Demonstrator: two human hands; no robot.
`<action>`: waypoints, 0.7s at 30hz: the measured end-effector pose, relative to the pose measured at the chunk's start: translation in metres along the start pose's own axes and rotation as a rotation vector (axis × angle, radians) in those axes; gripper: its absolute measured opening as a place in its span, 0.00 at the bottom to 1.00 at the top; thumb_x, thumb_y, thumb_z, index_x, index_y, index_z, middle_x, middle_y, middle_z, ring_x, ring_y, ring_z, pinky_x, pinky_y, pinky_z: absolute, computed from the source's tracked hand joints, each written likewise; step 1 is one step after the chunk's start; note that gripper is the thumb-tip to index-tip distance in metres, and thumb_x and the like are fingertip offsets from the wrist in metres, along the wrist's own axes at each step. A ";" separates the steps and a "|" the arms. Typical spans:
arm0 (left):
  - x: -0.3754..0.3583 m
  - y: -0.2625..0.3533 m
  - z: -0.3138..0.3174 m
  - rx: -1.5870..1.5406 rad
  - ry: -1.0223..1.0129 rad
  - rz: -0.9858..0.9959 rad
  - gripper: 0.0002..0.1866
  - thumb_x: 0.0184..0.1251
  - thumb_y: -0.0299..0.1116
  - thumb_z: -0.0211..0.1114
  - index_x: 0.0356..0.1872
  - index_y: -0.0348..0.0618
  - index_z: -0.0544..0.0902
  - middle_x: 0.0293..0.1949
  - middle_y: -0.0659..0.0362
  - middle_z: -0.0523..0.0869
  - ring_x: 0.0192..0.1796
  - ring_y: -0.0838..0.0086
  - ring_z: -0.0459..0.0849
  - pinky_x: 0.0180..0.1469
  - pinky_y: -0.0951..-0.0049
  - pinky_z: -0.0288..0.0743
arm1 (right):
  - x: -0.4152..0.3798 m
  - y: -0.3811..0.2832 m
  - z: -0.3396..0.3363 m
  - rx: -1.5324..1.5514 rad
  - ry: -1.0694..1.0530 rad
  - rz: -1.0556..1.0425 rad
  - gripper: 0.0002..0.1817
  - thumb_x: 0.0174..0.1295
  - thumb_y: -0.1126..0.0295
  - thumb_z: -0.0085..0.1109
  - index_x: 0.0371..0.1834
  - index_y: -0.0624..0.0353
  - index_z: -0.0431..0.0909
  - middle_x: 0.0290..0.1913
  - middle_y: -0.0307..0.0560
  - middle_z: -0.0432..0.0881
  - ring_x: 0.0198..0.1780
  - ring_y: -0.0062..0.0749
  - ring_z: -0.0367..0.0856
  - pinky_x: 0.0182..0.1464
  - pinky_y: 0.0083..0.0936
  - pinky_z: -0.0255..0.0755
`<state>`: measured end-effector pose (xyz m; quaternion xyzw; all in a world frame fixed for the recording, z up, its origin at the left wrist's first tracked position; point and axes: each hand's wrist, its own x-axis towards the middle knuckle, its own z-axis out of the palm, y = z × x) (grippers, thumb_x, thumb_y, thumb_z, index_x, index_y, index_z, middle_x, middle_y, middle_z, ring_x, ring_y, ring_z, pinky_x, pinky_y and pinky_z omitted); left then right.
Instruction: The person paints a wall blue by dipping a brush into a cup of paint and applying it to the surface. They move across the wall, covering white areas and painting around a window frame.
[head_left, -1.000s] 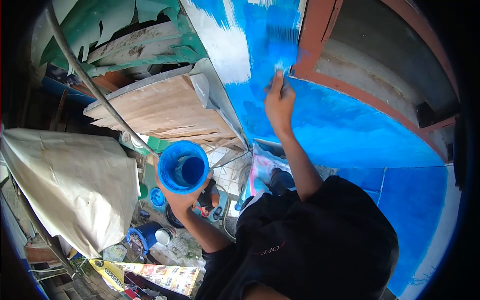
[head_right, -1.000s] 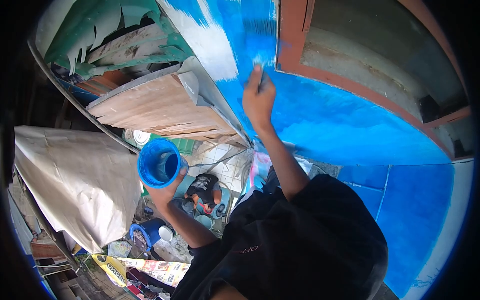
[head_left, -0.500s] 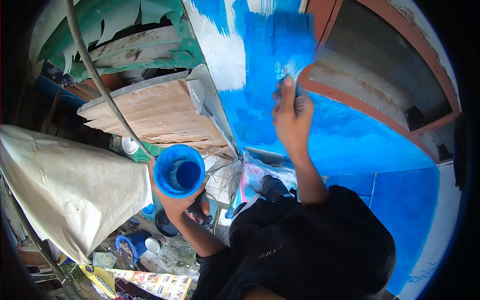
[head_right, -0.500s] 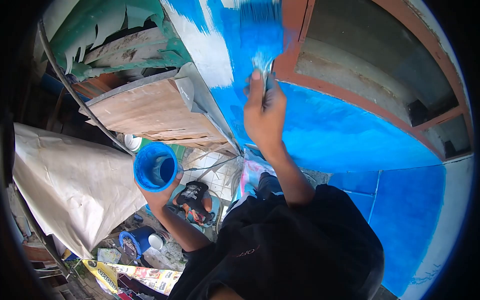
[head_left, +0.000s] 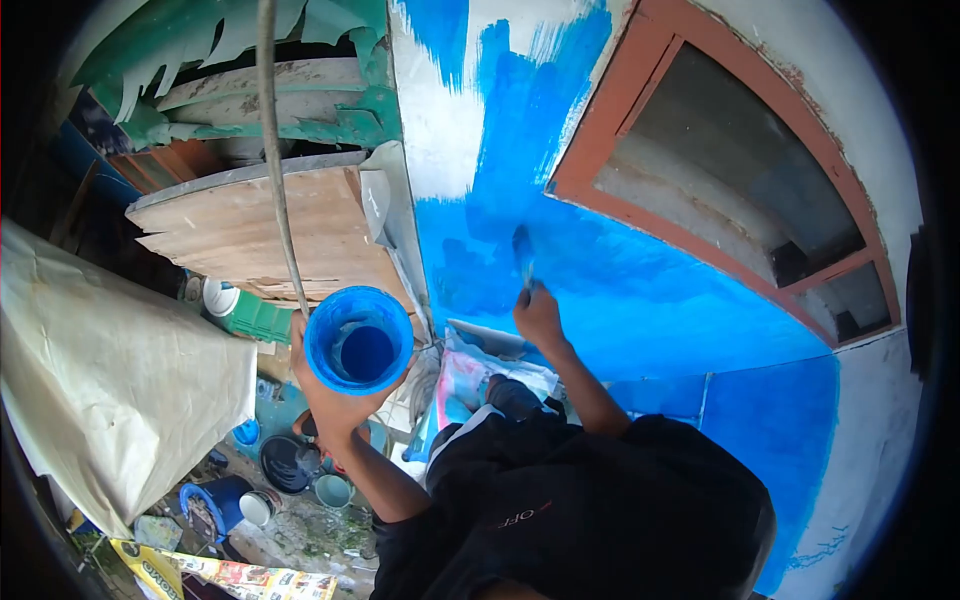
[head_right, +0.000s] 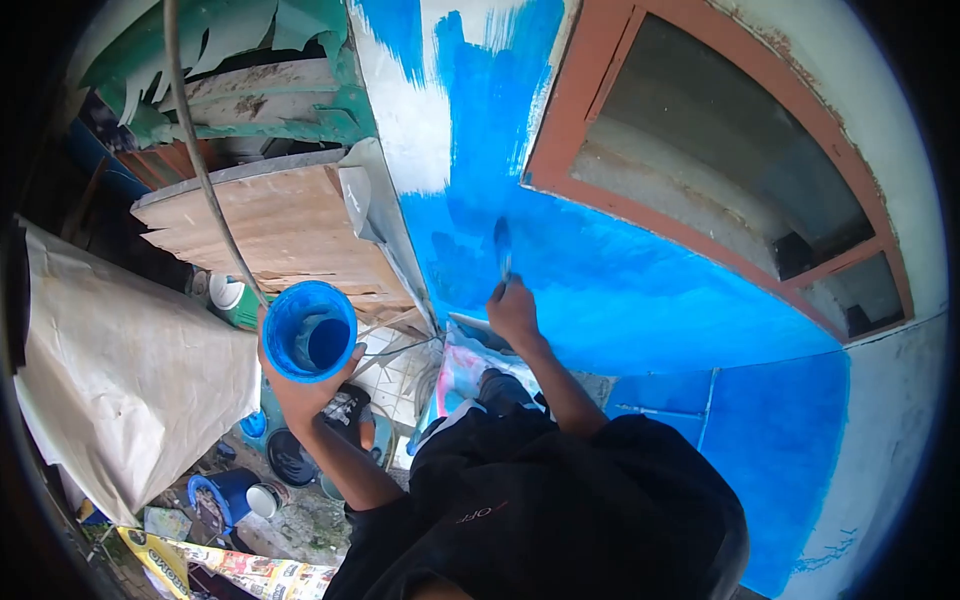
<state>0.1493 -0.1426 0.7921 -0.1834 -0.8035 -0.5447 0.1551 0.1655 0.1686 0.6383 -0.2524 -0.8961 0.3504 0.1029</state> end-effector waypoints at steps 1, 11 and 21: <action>0.003 0.006 -0.001 0.002 -0.001 -0.006 0.47 0.34 0.35 0.90 0.60 0.35 0.74 0.48 0.54 0.86 0.48 0.69 0.86 0.55 0.66 0.80 | -0.010 -0.002 -0.004 -0.014 -0.032 -0.007 0.11 0.71 0.71 0.50 0.46 0.69 0.74 0.30 0.68 0.83 0.35 0.67 0.84 0.35 0.55 0.76; 0.001 0.003 0.003 0.054 -0.032 0.050 0.56 0.33 0.40 0.90 0.66 0.32 0.67 0.48 0.52 0.86 0.49 0.65 0.87 0.55 0.64 0.81 | 0.011 -0.176 -0.168 0.279 0.491 -0.474 0.18 0.79 0.65 0.46 0.34 0.70 0.73 0.20 0.52 0.71 0.21 0.31 0.68 0.25 0.37 0.62; 0.008 0.010 0.001 0.010 -0.014 0.112 0.41 0.32 0.44 0.88 0.50 0.37 0.78 0.41 0.54 0.83 0.43 0.64 0.82 0.47 0.63 0.77 | -0.002 -0.057 -0.048 0.074 0.142 -0.159 0.11 0.74 0.71 0.46 0.38 0.66 0.75 0.25 0.61 0.78 0.26 0.57 0.80 0.30 0.45 0.69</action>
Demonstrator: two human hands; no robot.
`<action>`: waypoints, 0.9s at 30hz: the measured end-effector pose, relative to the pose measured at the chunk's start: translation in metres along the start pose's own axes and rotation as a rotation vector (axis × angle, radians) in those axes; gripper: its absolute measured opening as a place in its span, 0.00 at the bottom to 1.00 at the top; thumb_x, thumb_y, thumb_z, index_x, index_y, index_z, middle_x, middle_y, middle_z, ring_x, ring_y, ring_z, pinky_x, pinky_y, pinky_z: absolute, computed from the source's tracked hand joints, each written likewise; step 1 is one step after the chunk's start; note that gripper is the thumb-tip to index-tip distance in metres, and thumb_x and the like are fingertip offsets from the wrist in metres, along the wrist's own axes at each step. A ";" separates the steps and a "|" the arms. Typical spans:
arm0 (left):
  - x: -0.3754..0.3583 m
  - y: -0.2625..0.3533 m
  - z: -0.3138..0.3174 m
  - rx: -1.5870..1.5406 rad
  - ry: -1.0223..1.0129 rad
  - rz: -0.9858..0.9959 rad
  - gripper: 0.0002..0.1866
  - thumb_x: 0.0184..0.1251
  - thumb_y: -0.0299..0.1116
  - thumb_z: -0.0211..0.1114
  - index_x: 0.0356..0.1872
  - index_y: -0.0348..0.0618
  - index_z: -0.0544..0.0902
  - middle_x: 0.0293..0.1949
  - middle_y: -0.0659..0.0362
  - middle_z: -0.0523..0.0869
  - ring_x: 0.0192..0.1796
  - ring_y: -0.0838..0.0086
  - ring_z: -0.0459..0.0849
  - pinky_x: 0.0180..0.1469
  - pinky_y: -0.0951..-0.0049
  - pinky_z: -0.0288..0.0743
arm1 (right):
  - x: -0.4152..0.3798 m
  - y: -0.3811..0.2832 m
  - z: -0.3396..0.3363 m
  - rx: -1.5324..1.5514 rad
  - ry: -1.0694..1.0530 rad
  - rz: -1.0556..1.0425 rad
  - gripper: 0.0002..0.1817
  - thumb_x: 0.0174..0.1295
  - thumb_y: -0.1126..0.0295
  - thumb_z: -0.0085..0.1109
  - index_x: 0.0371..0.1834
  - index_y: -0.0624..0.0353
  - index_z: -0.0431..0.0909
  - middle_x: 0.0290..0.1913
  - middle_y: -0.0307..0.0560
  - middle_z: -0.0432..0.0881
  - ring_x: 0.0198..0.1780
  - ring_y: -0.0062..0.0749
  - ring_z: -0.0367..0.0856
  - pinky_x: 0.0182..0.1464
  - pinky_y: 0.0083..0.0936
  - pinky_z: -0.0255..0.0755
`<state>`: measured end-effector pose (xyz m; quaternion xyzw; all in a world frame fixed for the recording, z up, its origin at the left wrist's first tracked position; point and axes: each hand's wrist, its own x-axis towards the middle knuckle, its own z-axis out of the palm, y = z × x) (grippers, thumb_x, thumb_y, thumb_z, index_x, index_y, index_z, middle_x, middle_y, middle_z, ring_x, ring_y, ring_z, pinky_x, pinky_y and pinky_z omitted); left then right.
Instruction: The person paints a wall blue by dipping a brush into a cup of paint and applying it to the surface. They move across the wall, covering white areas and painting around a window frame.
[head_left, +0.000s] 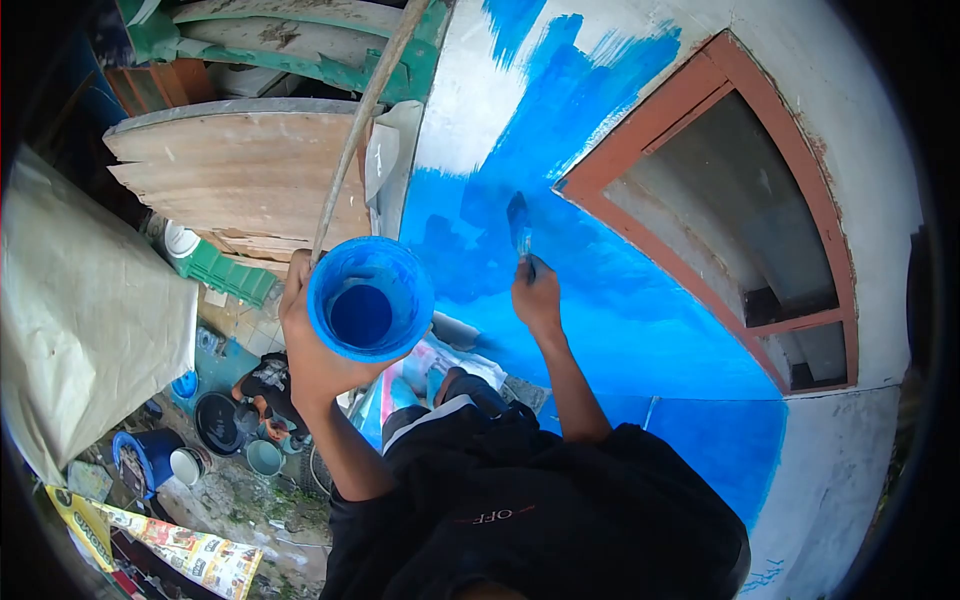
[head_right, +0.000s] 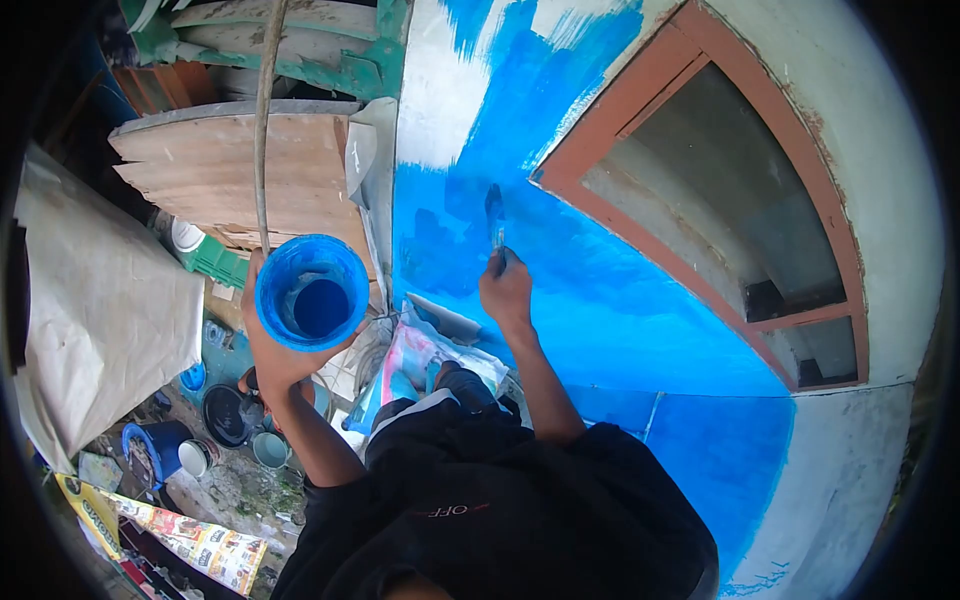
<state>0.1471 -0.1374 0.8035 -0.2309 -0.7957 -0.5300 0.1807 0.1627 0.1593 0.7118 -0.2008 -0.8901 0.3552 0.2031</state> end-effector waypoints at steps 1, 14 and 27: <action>0.003 0.001 0.000 -0.038 0.064 -0.003 0.33 0.31 0.48 0.87 0.39 0.40 0.85 0.35 0.56 0.80 0.40 0.61 0.76 0.42 0.61 0.73 | -0.001 -0.004 0.000 0.023 -0.037 0.018 0.11 0.74 0.70 0.47 0.37 0.66 0.75 0.23 0.60 0.77 0.25 0.54 0.79 0.30 0.44 0.68; 0.004 -0.005 0.003 -0.095 0.105 0.019 0.33 0.30 0.49 0.86 0.39 0.40 0.85 0.33 0.54 0.79 0.38 0.61 0.75 0.40 0.61 0.71 | 0.037 -0.054 -0.034 0.220 0.277 -0.080 0.14 0.77 0.68 0.46 0.39 0.69 0.75 0.20 0.42 0.68 0.22 0.22 0.64 0.25 0.31 0.59; 0.001 -0.007 0.003 -0.045 0.117 0.040 0.32 0.29 0.48 0.87 0.38 0.40 0.86 0.34 0.56 0.81 0.39 0.62 0.75 0.40 0.63 0.71 | 0.035 -0.080 -0.062 0.330 0.272 -0.086 0.20 0.78 0.66 0.47 0.63 0.70 0.75 0.20 0.36 0.64 0.22 0.18 0.62 0.23 0.27 0.57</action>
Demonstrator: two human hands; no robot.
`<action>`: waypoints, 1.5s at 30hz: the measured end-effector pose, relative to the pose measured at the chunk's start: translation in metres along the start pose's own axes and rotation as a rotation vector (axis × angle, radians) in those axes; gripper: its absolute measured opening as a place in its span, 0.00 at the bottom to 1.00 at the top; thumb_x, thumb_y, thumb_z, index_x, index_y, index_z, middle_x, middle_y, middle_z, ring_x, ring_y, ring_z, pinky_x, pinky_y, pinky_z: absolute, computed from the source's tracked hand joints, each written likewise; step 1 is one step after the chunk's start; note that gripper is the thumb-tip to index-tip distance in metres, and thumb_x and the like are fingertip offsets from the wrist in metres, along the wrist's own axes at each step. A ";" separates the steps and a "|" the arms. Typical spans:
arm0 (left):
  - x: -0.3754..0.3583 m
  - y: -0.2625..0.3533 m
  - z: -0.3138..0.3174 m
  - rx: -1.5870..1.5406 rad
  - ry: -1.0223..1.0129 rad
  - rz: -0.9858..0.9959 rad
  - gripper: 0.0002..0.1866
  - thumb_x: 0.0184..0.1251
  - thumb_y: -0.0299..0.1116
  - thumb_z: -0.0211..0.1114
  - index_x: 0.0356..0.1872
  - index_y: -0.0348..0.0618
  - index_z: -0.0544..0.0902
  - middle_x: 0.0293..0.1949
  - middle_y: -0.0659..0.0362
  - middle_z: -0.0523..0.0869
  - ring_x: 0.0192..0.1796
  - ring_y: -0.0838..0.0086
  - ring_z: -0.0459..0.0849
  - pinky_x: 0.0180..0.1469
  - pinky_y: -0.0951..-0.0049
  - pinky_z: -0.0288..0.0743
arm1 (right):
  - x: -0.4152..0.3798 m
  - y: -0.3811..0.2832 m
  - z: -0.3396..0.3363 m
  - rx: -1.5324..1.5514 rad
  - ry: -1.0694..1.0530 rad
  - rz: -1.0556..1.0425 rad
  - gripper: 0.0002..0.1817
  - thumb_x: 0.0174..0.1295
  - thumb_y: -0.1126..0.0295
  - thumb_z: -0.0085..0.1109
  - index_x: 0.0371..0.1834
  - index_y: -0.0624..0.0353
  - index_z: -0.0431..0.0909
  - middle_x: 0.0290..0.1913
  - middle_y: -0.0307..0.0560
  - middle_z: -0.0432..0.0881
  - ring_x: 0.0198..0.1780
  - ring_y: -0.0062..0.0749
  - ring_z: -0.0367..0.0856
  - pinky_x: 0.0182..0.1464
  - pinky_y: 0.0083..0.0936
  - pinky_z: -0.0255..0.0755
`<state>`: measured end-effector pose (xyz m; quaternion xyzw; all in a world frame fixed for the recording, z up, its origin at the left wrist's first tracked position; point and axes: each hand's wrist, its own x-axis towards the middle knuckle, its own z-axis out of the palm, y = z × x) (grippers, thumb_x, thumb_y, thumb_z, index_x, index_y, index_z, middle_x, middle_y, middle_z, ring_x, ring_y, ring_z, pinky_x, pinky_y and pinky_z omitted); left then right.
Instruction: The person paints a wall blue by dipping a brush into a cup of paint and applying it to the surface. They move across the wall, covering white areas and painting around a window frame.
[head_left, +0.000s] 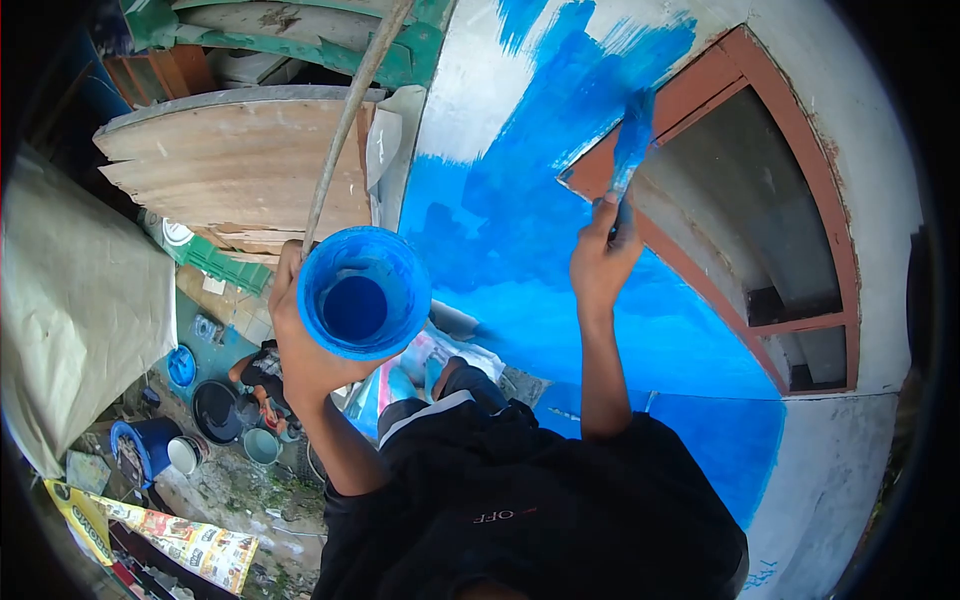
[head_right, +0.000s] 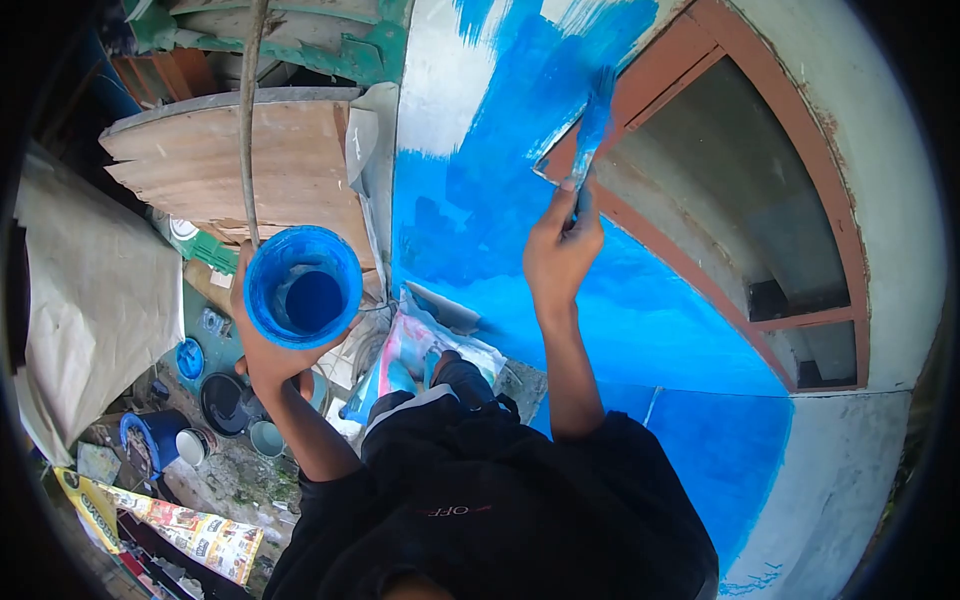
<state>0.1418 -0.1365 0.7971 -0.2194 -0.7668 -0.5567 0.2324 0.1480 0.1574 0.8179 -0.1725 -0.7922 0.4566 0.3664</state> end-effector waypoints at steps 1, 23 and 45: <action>0.001 0.000 0.001 0.004 -0.039 0.006 0.32 0.29 0.48 0.87 0.38 0.40 0.86 0.34 0.55 0.81 0.39 0.62 0.75 0.40 0.63 0.72 | -0.002 0.011 0.002 -0.002 0.002 -0.003 0.20 0.78 0.66 0.47 0.63 0.70 0.75 0.20 0.36 0.64 0.22 0.18 0.62 0.23 0.27 0.57; 0.009 0.009 -0.001 0.108 -0.104 0.025 0.31 0.34 0.45 0.87 0.40 0.38 0.85 0.38 0.54 0.81 0.40 0.62 0.82 0.44 0.64 0.76 | 0.004 0.018 -0.028 -0.115 -0.035 -0.193 0.26 0.80 0.63 0.49 0.76 0.62 0.67 0.23 0.32 0.66 0.21 0.09 0.59 0.21 0.19 0.55; 0.011 0.003 0.004 -0.011 -0.033 0.003 0.31 0.31 0.44 0.85 0.39 0.39 0.86 0.32 0.56 0.80 0.37 0.62 0.75 0.39 0.64 0.73 | -0.059 0.131 0.023 -0.095 -0.175 0.141 0.24 0.78 0.68 0.48 0.72 0.71 0.70 0.24 0.33 0.68 0.23 0.14 0.62 0.24 0.22 0.58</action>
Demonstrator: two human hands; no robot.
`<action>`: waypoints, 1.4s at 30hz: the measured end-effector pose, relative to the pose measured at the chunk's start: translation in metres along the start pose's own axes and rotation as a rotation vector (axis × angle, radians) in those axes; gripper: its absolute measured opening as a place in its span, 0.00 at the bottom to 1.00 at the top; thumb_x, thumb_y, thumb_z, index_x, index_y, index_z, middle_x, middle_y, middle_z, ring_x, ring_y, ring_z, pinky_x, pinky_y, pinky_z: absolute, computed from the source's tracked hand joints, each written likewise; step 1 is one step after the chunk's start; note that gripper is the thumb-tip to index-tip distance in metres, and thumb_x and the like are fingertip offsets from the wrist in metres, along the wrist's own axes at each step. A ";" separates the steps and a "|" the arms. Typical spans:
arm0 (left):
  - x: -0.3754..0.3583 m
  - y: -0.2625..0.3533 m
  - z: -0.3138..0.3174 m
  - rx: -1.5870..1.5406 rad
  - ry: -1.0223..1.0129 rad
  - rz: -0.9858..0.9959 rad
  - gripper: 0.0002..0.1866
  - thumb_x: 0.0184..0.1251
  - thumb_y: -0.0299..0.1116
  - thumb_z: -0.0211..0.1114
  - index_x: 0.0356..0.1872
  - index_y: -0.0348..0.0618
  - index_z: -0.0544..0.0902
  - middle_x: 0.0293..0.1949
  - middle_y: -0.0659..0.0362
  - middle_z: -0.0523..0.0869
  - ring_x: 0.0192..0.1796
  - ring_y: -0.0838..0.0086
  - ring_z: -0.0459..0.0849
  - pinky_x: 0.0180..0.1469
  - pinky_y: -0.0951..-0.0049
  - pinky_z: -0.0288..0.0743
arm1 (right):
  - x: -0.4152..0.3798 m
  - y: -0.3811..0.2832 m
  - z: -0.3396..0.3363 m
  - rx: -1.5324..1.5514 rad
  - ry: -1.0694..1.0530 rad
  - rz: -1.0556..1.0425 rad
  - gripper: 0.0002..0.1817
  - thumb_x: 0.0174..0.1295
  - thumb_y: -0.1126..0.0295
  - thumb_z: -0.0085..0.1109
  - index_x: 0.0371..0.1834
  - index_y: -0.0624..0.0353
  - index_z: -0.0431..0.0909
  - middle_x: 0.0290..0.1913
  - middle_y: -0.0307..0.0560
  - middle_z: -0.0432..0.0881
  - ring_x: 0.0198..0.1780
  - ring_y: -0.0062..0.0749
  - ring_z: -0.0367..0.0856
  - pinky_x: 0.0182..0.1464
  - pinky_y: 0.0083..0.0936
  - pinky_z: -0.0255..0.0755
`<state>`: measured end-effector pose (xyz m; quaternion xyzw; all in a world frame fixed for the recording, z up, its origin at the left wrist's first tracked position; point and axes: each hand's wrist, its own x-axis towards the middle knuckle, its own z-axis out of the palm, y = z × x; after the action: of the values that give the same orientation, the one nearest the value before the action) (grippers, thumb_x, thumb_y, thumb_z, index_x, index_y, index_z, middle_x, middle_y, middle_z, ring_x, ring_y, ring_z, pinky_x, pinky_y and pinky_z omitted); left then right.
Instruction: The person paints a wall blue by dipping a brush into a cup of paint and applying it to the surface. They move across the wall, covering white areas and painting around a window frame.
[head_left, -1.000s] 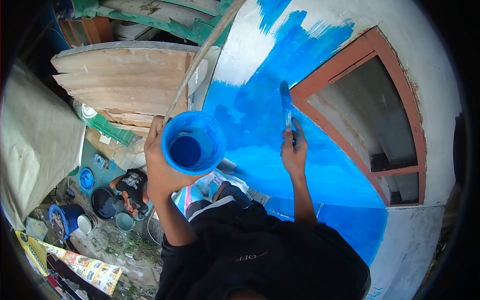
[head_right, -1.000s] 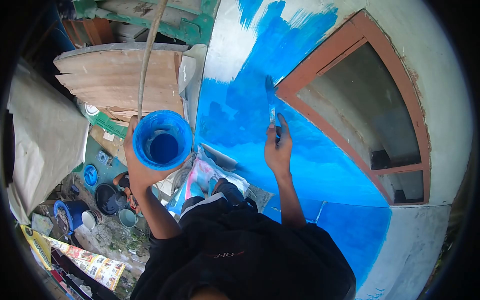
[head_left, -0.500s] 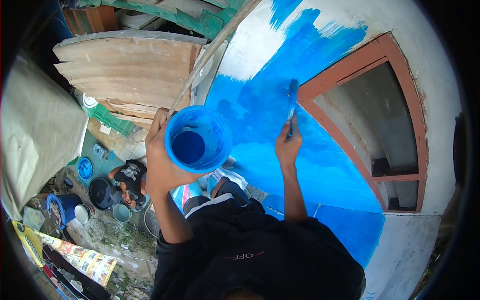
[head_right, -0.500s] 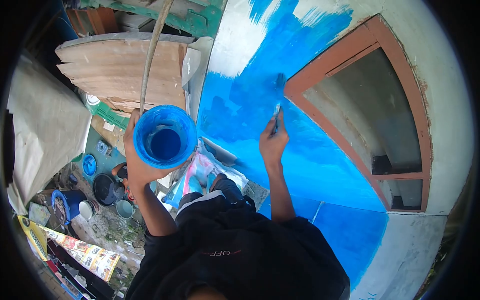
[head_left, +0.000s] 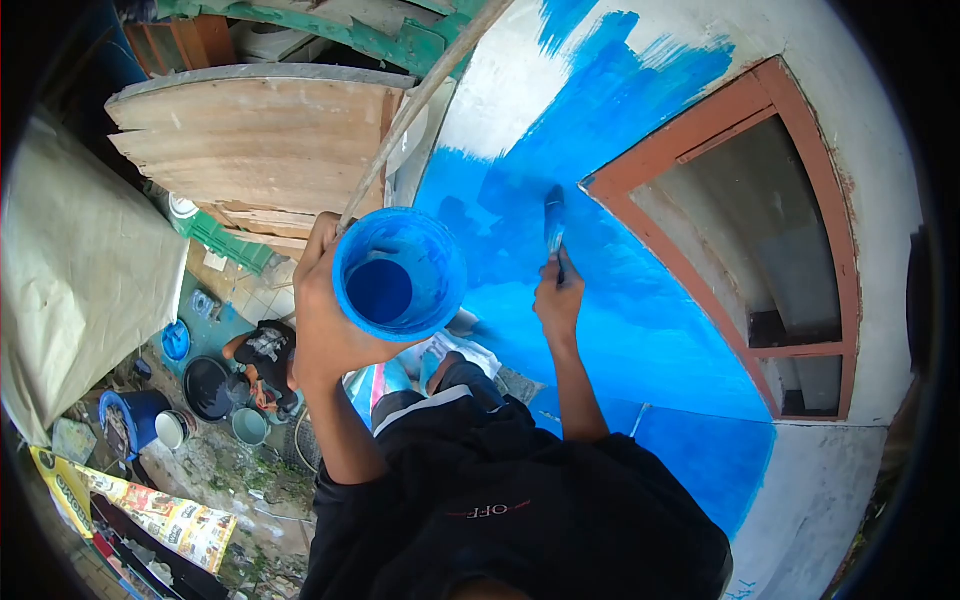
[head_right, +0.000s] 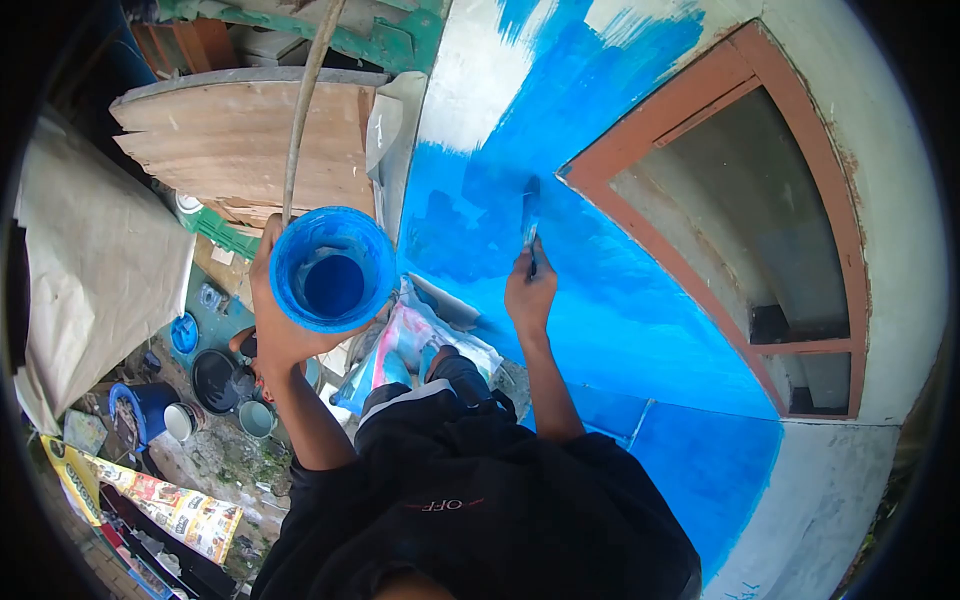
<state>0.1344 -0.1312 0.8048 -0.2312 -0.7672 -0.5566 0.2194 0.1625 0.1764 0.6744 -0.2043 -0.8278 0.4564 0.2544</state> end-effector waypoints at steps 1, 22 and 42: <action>-0.001 0.001 -0.002 0.001 -0.004 0.002 0.30 0.31 0.44 0.85 0.39 0.39 0.86 0.32 0.56 0.81 0.38 0.62 0.75 0.39 0.64 0.73 | -0.008 0.005 0.000 0.048 -0.047 0.133 0.24 0.78 0.67 0.47 0.72 0.70 0.70 0.25 0.32 0.69 0.23 0.13 0.62 0.23 0.20 0.58; 0.001 0.004 -0.003 0.020 -0.042 -0.030 0.30 0.31 0.45 0.87 0.38 0.40 0.87 0.35 0.55 0.84 0.40 0.63 0.79 0.41 0.65 0.75 | 0.007 -0.053 -0.012 0.265 0.137 -0.018 0.27 0.79 0.62 0.47 0.74 0.69 0.68 0.25 0.34 0.71 0.18 0.13 0.64 0.16 0.21 0.58; -0.003 0.007 -0.001 -0.007 -0.025 -0.043 0.30 0.32 0.46 0.87 0.37 0.40 0.86 0.34 0.55 0.82 0.39 0.61 0.76 0.42 0.63 0.74 | -0.010 -0.097 -0.059 0.577 -0.317 0.325 0.24 0.78 0.66 0.49 0.76 0.46 0.64 0.39 0.41 0.76 0.23 0.16 0.66 0.21 0.18 0.58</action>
<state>0.1410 -0.1306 0.8086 -0.2224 -0.7727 -0.5609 0.1970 0.1956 0.1609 0.7821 -0.1796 -0.6512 0.7313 0.0942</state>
